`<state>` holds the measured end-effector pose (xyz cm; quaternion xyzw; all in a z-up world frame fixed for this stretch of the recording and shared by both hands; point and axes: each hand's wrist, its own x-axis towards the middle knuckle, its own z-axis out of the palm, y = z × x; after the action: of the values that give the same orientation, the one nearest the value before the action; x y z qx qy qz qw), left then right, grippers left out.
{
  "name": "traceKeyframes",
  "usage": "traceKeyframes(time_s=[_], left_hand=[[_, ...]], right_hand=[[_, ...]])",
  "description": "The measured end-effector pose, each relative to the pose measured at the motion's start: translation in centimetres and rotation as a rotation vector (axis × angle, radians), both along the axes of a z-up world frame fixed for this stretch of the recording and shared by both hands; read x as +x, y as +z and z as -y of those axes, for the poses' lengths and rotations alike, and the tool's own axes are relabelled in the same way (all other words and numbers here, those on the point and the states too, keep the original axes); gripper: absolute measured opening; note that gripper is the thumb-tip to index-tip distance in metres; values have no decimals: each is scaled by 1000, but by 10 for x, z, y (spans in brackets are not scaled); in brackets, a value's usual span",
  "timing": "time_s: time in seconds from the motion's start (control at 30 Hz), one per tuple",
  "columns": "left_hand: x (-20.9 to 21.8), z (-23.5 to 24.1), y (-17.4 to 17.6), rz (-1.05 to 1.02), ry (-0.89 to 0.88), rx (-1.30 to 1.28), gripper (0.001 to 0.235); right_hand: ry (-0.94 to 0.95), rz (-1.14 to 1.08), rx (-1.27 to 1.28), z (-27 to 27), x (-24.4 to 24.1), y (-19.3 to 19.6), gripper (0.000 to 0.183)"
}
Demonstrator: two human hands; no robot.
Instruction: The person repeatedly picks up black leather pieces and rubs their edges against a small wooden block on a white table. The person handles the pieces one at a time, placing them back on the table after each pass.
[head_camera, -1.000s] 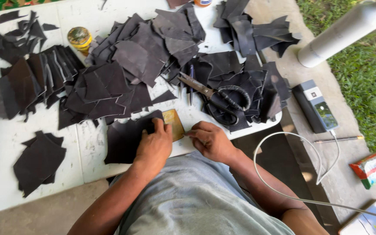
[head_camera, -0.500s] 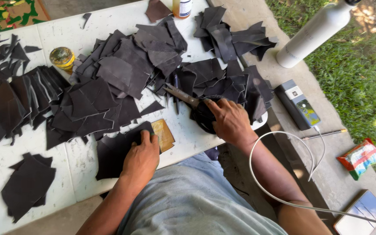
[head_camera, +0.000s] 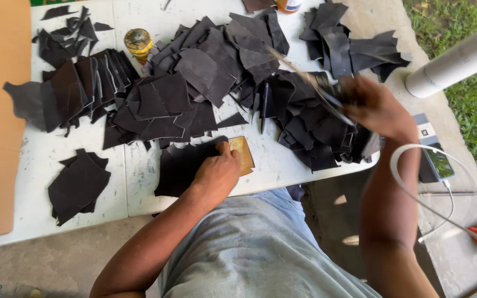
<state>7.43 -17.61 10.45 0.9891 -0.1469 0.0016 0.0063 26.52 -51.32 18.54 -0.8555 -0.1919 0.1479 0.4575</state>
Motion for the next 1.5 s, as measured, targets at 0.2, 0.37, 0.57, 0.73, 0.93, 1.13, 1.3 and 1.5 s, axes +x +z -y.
traceKeyframes(time_s=[0.2,0.37,0.57,0.73,0.93,1.13,1.3,1.5], left_hand=[[-4,-17,11,-123,36,-167,16],[-6,-24,29,-156,-4,-170,17],[-3,-23,34,-216,9,-165,25],[-3,-24,34,-204,10,-178,40],[-3,-25,35,-180,21,-218,38],[-13,-44,22,-177,59,-370,34],[-9,-37,20,-124,35,-341,54],[-7,-32,25,-183,-17,-206,41]], right_hand=[[-169,406,-526,-90,68,-23,43],[-210,883,-198,-112,-3,-29,36],[190,579,111,-130,-128,-53,13],[284,458,83,-102,-134,-55,14],[229,517,28,-73,-133,-40,20],[-352,669,-488,-37,-79,-13,42],[-329,564,-581,-37,-57,-14,46],[-394,544,-350,3,-34,-34,20]])
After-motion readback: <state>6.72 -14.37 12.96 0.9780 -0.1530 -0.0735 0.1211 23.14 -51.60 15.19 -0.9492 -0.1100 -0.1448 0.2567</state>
